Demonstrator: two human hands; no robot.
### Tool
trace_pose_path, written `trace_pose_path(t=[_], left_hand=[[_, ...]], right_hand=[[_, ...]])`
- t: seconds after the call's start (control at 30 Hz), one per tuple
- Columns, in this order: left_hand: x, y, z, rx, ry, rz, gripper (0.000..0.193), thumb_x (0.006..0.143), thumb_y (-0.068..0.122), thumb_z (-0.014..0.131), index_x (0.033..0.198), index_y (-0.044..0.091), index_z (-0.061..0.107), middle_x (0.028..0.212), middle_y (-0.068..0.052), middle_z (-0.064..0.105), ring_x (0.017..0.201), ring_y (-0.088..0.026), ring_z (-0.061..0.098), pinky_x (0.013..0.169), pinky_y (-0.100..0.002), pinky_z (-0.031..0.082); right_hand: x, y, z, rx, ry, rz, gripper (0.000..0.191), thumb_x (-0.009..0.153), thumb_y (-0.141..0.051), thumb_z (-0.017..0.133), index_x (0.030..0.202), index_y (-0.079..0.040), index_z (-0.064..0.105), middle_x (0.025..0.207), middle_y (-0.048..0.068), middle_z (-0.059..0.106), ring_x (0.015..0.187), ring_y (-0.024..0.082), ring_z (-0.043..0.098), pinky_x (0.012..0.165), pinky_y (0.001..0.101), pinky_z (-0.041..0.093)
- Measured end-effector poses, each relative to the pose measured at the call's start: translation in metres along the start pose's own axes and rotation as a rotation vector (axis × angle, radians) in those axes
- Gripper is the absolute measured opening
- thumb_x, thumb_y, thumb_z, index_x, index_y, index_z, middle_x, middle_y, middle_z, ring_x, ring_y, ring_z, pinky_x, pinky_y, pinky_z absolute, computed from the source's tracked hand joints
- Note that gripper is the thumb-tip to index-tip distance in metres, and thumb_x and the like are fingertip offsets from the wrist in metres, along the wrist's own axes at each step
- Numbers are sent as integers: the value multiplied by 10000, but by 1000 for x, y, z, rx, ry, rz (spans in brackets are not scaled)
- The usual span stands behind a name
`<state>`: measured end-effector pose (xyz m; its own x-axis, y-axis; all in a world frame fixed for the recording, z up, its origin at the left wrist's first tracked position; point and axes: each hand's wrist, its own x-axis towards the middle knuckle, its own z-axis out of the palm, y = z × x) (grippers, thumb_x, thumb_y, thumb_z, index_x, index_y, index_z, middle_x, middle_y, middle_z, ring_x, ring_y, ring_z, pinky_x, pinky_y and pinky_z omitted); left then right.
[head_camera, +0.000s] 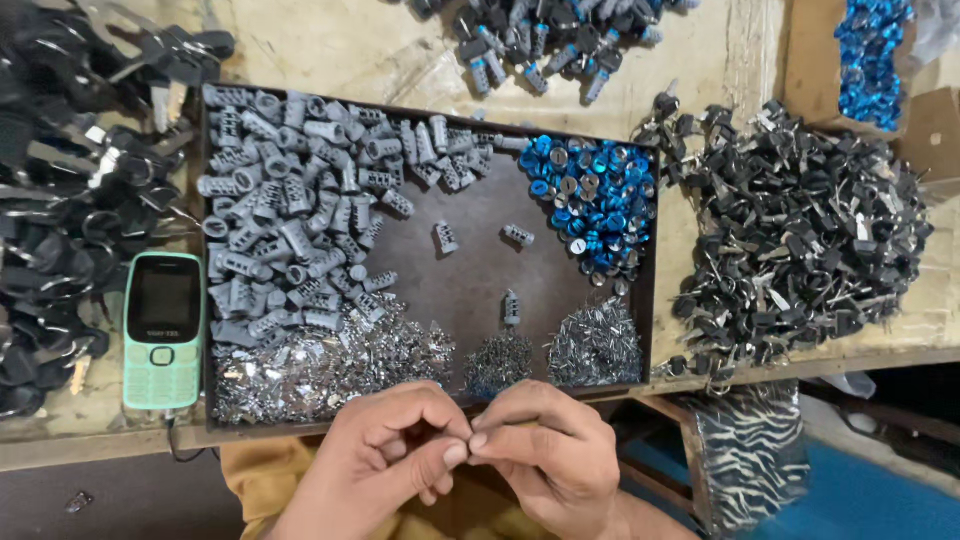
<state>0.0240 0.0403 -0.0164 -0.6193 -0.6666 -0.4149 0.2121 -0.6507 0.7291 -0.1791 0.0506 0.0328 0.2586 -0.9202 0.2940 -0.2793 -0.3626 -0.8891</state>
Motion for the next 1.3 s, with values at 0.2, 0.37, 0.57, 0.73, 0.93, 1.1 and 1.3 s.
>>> trace_pose_path(t=[0.2,0.37,0.57,0.73,0.93,1.1,1.3], left_hand=[[17,8,10,476,190,385,80,847,51,673,858,42,594,786,-18,537,694,-94,519,627,-247,438],[22,14,10,401,270,328,98,810,62,659,829,38,565,772,-33,532,653,-122,497,586,-267,412],[29,11,7,369,232,388,110,823,70,662,827,47,554,772,-20,521,672,-110,502,610,-267,426],[28,9,1,326,216,364,115,823,70,659,823,50,545,757,-21,511,665,-118,482,605,-272,406],[28,9,-3,288,202,399,115,829,60,647,832,54,533,770,-12,522,684,-112,495,618,-271,416],[30,9,-4,270,198,369,111,824,55,647,824,52,536,758,-15,513,663,-115,479,588,-275,395],[33,13,1,288,228,395,118,824,63,686,817,51,569,752,-3,541,656,-83,511,593,-245,429]], right_hand=[[31,21,-34,-343,-125,17,382,735,-157,893,1042,-43,698,1032,114,656,889,258,677,760,347,557],[52,41,-46,-816,-144,92,443,682,-206,870,1063,-55,704,894,64,631,817,281,599,714,410,418],[63,43,-31,-801,-171,113,332,722,-31,779,1040,-92,705,889,49,656,826,268,621,725,407,414],[69,41,-33,-563,-17,98,374,812,21,773,1163,-56,667,1088,68,692,894,222,670,796,342,519],[68,51,-39,-798,-34,107,214,784,-49,823,970,-115,740,943,43,625,825,222,612,747,364,439],[73,60,-31,-888,-95,38,189,774,-93,842,933,-130,748,858,23,594,787,225,572,722,396,355],[88,47,-25,-813,-58,49,198,772,-31,784,901,-110,655,898,15,633,835,233,601,741,382,377]])
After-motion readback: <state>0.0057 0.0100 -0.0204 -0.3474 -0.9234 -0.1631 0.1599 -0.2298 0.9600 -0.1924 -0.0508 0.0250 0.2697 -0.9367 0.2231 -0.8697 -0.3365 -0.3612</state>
